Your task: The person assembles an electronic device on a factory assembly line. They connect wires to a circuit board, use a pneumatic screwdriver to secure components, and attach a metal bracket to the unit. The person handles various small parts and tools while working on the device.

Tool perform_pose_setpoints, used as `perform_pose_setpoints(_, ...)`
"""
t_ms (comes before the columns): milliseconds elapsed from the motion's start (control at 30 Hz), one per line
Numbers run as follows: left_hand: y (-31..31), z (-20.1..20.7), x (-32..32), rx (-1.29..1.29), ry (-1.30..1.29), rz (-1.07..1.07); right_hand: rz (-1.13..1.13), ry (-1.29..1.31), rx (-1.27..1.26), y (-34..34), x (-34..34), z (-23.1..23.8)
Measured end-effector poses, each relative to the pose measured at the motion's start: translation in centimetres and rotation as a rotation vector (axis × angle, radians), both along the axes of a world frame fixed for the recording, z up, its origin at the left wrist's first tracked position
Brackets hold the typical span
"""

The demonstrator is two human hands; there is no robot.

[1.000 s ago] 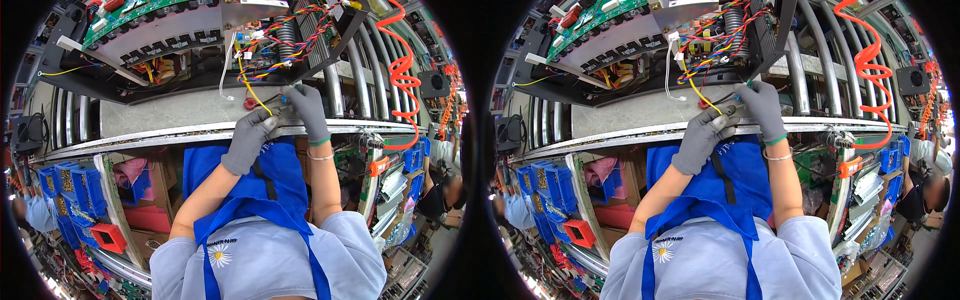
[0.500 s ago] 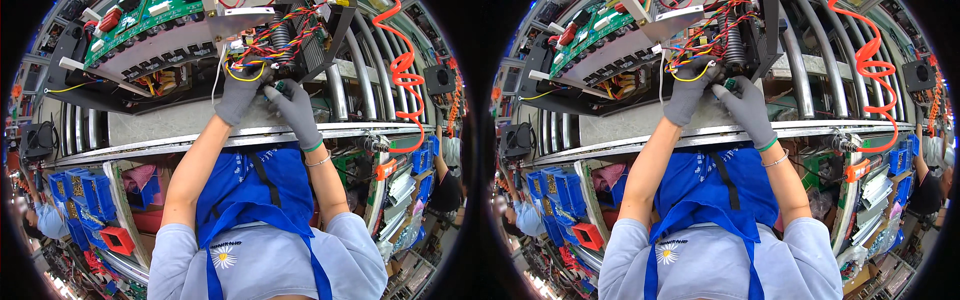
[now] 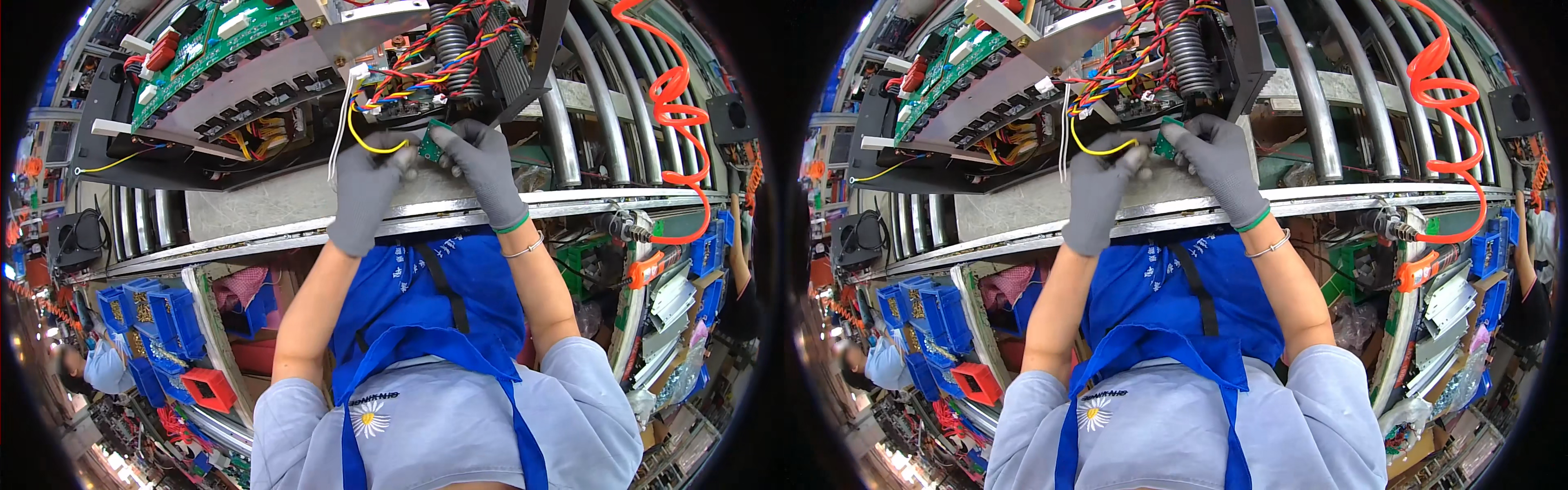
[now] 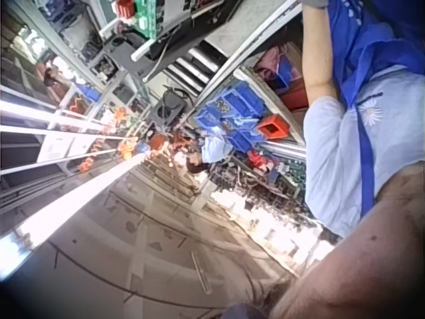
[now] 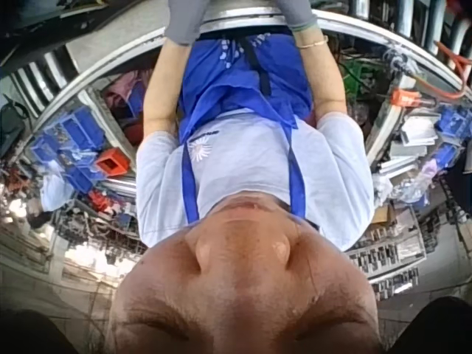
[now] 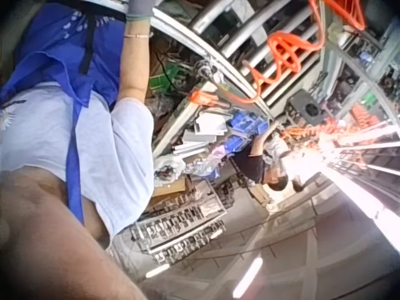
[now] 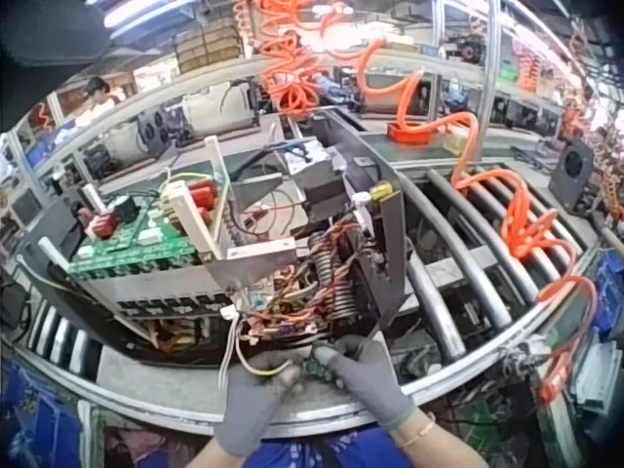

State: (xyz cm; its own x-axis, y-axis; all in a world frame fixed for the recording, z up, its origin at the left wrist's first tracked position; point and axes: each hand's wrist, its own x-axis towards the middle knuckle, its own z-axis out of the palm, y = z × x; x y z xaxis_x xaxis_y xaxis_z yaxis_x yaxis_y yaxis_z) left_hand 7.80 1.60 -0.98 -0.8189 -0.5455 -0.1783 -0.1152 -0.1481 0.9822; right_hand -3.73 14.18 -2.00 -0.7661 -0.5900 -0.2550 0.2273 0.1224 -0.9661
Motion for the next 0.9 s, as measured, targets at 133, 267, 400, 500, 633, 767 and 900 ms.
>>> perform_pose_setpoints(133, 1.4, -1.0, 1.4, 0.231, 0.01, 0.068, 0.009, 0.032, -0.027, 0.0, 0.2, 0.0)
perform_pose_setpoints(267, 1.3, -1.8, 1.3, 0.42, -0.024, 0.018, 0.041, 0.156, -0.01, 0.2, -0.2, -1.3)
perform_pose_setpoints(400, 0.7, -2.5, 0.3, 0.563, -0.03, -0.098, 0.07, 0.187, -0.014, 0.3, -0.1, -0.8)
perform_pose_setpoints(500, 0.2, -2.5, 0.0, 0.598, -0.06, -0.159, 0.082, 0.251, 0.044, 0.3, -0.4, -1.0)
perform_pose_setpoints(633, -0.3, -2.1, -0.2, 0.535, -0.112, -0.236, 0.125, 0.37, 0.148, 0.3, -1.1, -0.8)
perform_pose_setpoints(767, 0.1, -2.0, -0.6, 0.434, -0.148, -0.244, 0.131, 0.379, 0.171, 0.4, -1.3, -0.7)
perform_pose_setpoints(900, -1.0, -2.0, -0.9, 0.198, -0.263, -0.379, 0.127, 0.325, 0.168, 0.8, -1.3, -0.6)
